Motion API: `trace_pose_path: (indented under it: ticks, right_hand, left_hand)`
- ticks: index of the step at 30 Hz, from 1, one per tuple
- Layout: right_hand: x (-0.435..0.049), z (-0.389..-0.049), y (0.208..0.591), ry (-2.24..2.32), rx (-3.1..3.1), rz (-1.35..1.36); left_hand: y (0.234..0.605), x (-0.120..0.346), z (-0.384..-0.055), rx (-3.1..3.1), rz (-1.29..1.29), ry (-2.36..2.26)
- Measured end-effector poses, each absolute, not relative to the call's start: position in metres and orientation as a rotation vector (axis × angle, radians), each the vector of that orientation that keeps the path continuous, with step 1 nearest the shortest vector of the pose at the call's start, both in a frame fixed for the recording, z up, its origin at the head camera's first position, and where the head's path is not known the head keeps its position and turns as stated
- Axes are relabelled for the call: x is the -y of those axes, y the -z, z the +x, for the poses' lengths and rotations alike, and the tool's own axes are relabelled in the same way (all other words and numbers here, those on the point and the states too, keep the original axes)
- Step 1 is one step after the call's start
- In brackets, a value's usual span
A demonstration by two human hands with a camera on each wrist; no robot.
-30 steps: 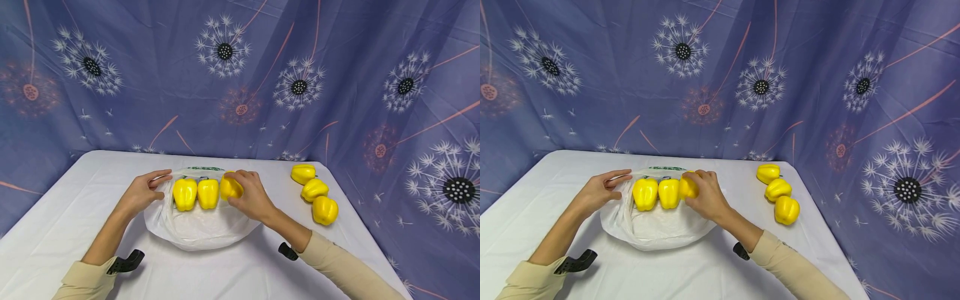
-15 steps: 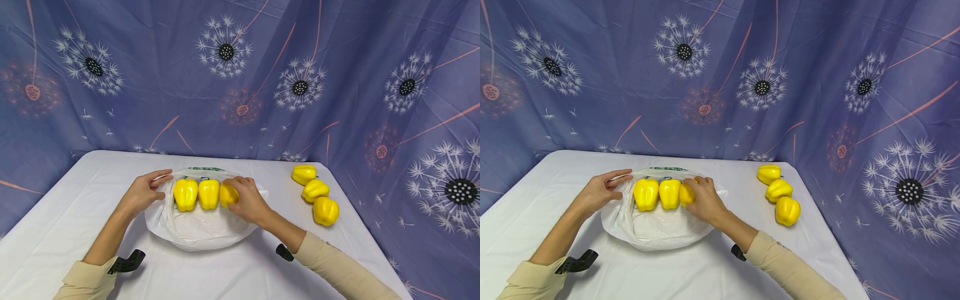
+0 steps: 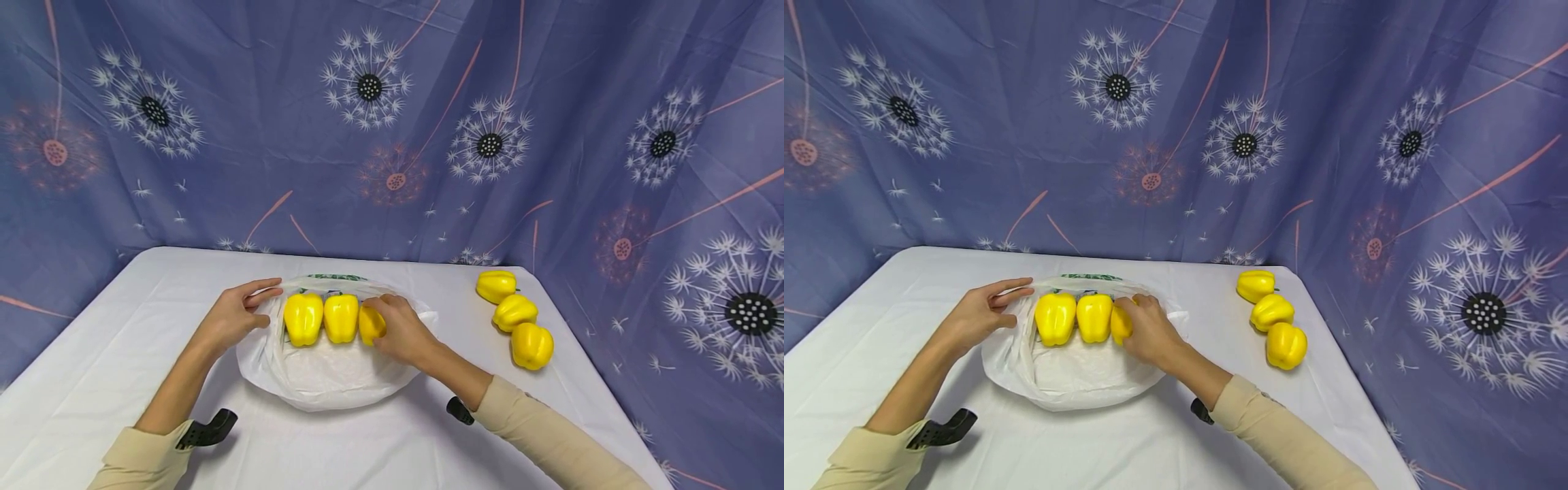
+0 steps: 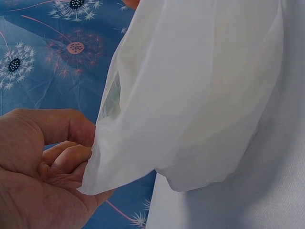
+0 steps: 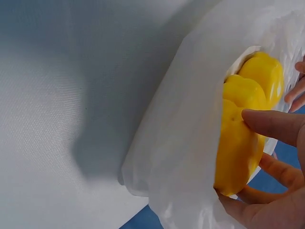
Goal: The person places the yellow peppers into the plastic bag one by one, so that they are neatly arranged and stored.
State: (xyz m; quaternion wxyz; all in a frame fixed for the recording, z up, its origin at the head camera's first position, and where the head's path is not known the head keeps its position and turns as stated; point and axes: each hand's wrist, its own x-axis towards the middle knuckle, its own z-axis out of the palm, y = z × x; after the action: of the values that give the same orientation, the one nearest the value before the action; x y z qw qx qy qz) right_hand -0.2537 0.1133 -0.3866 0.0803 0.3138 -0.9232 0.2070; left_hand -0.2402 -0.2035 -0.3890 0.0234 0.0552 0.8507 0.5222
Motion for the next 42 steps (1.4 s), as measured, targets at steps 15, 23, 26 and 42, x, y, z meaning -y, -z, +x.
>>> trace_pose_path:
  ticks: [15,23,26,42]
  right_hand:
    - [-0.1111,-0.261,0.3935,-0.541,2.812,0.841]
    - [-0.1063,-0.262,0.3929,-0.466,2.803,0.875]
    - [-0.1063,-0.2626,0.3941,-0.448,2.811,0.869]
    - [-0.1075,-0.2616,0.3939,-0.408,2.843,0.826]
  left_hand:
    - [0.3896,0.2039,-0.2399,-2.609,0.184,-1.669]
    - [0.3897,0.2044,-0.2397,-2.61,0.18,-1.662]
    - [0.3897,0.2041,-0.2399,-2.612,0.184,-1.663]
    - [0.3895,0.2029,-0.2396,-2.635,0.183,-1.64]
